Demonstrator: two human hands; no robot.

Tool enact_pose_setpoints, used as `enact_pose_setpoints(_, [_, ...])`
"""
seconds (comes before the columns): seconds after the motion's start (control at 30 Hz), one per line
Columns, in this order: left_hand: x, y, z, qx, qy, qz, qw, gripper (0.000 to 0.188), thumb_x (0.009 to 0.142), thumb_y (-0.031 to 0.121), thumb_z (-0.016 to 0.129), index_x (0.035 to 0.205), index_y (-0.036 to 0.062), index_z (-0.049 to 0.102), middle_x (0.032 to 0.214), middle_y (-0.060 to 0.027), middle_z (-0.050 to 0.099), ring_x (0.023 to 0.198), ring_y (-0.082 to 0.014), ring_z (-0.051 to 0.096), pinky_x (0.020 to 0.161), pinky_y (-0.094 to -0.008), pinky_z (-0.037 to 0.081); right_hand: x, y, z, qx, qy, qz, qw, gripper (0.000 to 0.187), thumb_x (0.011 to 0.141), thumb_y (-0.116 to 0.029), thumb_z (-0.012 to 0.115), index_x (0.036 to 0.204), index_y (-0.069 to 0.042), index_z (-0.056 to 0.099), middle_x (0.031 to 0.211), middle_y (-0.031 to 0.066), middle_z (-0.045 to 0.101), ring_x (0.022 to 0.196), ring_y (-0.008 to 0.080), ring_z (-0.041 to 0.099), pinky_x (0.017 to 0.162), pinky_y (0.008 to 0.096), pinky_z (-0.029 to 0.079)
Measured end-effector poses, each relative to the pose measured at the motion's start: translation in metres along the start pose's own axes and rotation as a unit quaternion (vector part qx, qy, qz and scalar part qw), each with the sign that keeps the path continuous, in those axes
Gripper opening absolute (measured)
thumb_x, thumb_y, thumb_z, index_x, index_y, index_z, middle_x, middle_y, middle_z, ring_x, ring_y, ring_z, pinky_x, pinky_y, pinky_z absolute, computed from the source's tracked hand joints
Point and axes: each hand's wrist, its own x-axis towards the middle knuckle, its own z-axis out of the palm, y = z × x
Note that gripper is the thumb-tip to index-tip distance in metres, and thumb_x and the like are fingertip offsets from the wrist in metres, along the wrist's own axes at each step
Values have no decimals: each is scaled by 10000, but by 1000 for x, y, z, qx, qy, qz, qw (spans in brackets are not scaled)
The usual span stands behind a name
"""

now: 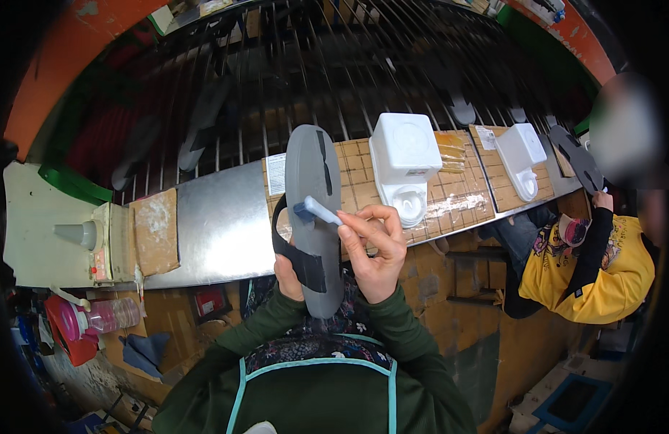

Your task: The person repeatedly applies a white adhesive from a small tube to the sole of a grey slipper, then places the slipper on a drying rack. The process is repeated for multiple slippers in a workshop setting.

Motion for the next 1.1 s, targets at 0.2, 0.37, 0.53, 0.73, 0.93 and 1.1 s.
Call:
enact_pose_setpoints(0.2, [2,2,-5,101,-24,64,992,866,940,627,361,1372,-125,370,1327,-195,485,1134,-228,515,936,-329,430,16,-1,0,-3,10,-12,1000,194,845,-18,682,1035,-22,723,982,47,521,733,80,545,592,207,432])
enact_pose_setpoints(0.37, [8,12,-10,164,-82,119,976,801,974,576,335,1346,-128,424,1463,-264,356,1365,-312,355,1103,-381,289,32,-6,-7,-5,7,-16,1000,196,844,-19,682,1035,-25,723,965,43,524,731,79,535,592,207,431])
enact_pose_setpoints(0.53, [13,13,-20,200,-119,164,959,694,975,555,364,1326,-25,514,1434,-243,414,1373,-361,344,1129,-437,247,48,-12,-16,-20,-7,-17,1000,185,838,-29,690,1018,-33,731,930,37,536,721,77,532,580,206,427])
enact_pose_setpoints(0.73, [17,1,-35,244,-143,259,923,613,967,535,417,1259,27,596,1367,-253,488,1347,-395,378,1126,-478,244,61,-15,-27,-49,-28,-25,998,172,851,-37,664,1008,-9,727,938,72,554,816,129,551,708,228,440])
enact_pose_setpoints(0.93, [12,4,-32,226,-131,236,936,618,970,519,422,1216,-13,615,1325,-277,516,1318,-408,416,1120,-493,252,76,-4,-30,-80,20,-102,991,173,812,-38,715,980,-58,748,916,52,572,669,86,558,550,208,446])
enact_pose_setpoints(1.1, [11,16,-27,234,-121,205,943,618,967,517,430,1217,-18,613,1327,-286,509,1327,-411,401,1120,-503,254,78,1,-37,-64,-16,-138,988,178,787,-25,731,960,-60,752,915,51,581,657,93,575,546,215,460])
